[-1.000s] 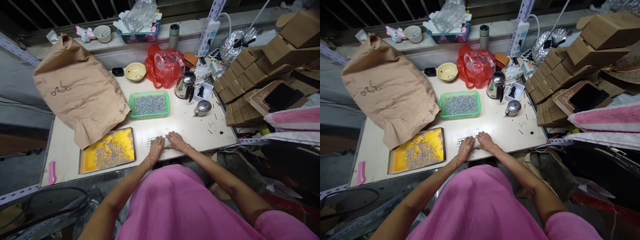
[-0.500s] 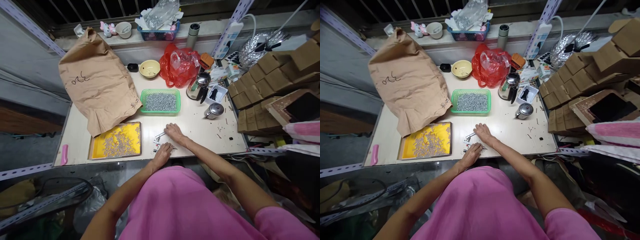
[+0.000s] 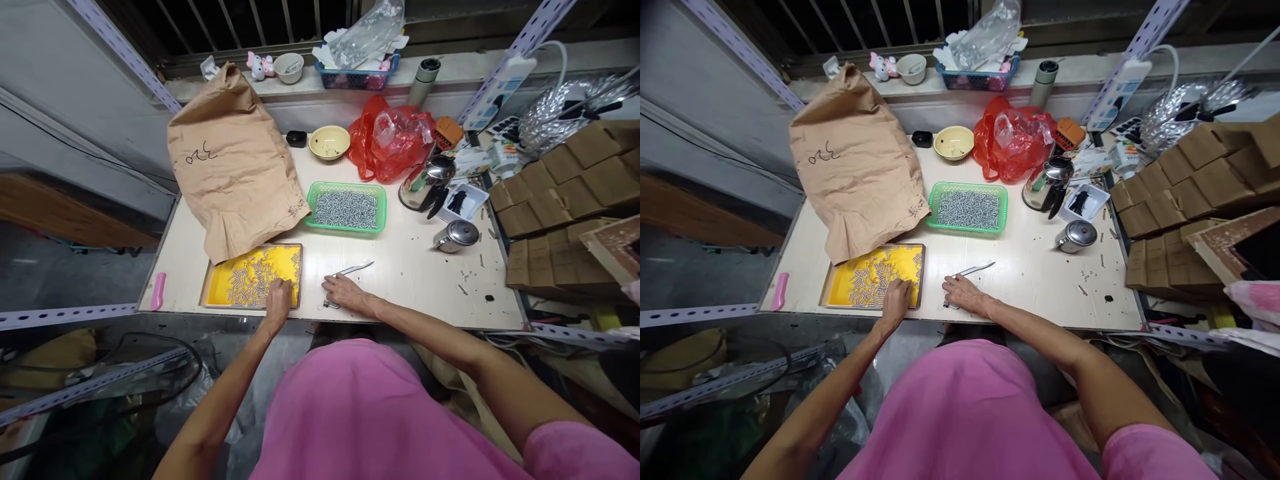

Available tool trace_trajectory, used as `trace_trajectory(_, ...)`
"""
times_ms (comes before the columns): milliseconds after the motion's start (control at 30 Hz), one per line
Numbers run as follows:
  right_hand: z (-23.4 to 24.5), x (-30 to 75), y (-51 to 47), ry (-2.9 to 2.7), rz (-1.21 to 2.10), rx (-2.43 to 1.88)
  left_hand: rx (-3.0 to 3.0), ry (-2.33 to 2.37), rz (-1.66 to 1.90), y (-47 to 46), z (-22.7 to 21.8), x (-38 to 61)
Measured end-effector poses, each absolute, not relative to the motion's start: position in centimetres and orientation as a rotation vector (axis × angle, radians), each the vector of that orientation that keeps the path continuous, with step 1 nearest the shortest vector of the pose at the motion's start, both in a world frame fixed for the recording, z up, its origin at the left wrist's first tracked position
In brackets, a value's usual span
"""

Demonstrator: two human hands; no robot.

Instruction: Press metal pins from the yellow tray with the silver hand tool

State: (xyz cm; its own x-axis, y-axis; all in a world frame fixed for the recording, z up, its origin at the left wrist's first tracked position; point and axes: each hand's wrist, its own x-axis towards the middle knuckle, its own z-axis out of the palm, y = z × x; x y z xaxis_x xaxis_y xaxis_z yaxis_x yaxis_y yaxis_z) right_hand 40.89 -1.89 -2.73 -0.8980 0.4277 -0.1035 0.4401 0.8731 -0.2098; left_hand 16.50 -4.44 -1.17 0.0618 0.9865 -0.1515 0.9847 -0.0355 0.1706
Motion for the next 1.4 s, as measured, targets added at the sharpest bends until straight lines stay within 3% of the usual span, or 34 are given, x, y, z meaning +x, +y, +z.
trace_trajectory(267, -2.0, 40.5, -1.5, 2.958, -0.375, 0.667, 2.129, 1.917, -0.114, -3.3, -2.4, 16.6)
trace_trajectory(533, -1.8, 45.3, -3.5, 2.585, -0.656, 1.473, 1.911, 1.952, 0.221, -3.5, -1.4, 16.5)
trace_trajectory(800, -2.7, 45.9, -5.3, 2.412, -0.742, 1.495, 1.425, 1.826, 0.356, -3.6, 0.4, 21.1)
trace_trajectory(1200, -1.7, 45.7, 0.0, 2.436, -0.606, 1.687, 0.97, 1.749, 0.539, -3.1, 0.9, 22.8)
trace_trajectory(1400, -2.6, 41.8, -3.8, 2.573, -0.751, 1.451, 0.924, 1.756, 0.589, -3.6, 0.5, 22.5)
